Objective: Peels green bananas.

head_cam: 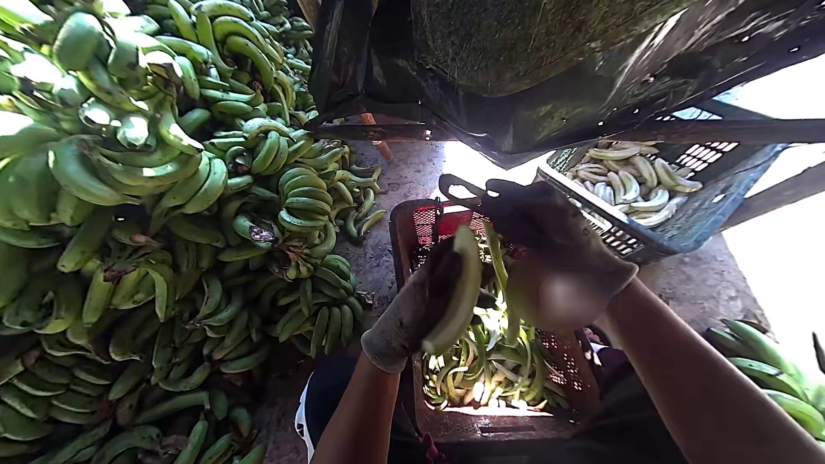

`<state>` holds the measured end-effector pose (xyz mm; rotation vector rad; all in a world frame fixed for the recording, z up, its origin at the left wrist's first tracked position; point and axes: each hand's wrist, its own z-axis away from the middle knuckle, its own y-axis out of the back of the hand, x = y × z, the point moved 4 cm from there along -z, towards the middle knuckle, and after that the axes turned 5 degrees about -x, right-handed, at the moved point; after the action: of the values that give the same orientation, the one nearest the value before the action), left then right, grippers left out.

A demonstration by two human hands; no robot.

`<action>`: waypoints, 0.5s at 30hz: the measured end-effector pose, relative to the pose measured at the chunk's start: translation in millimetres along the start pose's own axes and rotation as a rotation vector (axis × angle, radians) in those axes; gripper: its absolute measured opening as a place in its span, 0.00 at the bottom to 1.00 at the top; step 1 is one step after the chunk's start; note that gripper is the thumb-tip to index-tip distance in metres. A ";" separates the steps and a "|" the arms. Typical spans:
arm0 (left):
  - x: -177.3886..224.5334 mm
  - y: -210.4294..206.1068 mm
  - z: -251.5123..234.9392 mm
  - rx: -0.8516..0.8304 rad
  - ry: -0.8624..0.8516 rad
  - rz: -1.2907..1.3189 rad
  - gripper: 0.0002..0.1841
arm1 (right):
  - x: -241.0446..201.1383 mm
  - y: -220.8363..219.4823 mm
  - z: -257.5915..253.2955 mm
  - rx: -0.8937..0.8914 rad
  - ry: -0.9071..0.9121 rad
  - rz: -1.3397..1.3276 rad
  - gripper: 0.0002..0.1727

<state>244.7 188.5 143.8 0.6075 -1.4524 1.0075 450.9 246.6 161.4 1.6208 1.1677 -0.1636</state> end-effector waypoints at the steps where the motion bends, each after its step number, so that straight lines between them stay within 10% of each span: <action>1: -3.0 8.5 -3.7 0.134 -0.099 0.006 0.22 | -6.5 -5.2 3.2 -0.005 0.011 0.038 0.24; 7: -9.4 57.1 -18.4 0.508 -0.628 0.393 0.24 | -31.5 -51.3 24.0 -0.044 0.144 0.151 0.27; 15: -3.9 30.2 -14.4 0.301 -0.419 0.174 0.25 | -18.4 -16.5 9.1 -0.034 0.056 0.022 0.24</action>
<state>227.4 214.7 131.8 0.9658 -1.7546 1.3037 433.2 227.4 158.2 1.6169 1.1887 -0.0843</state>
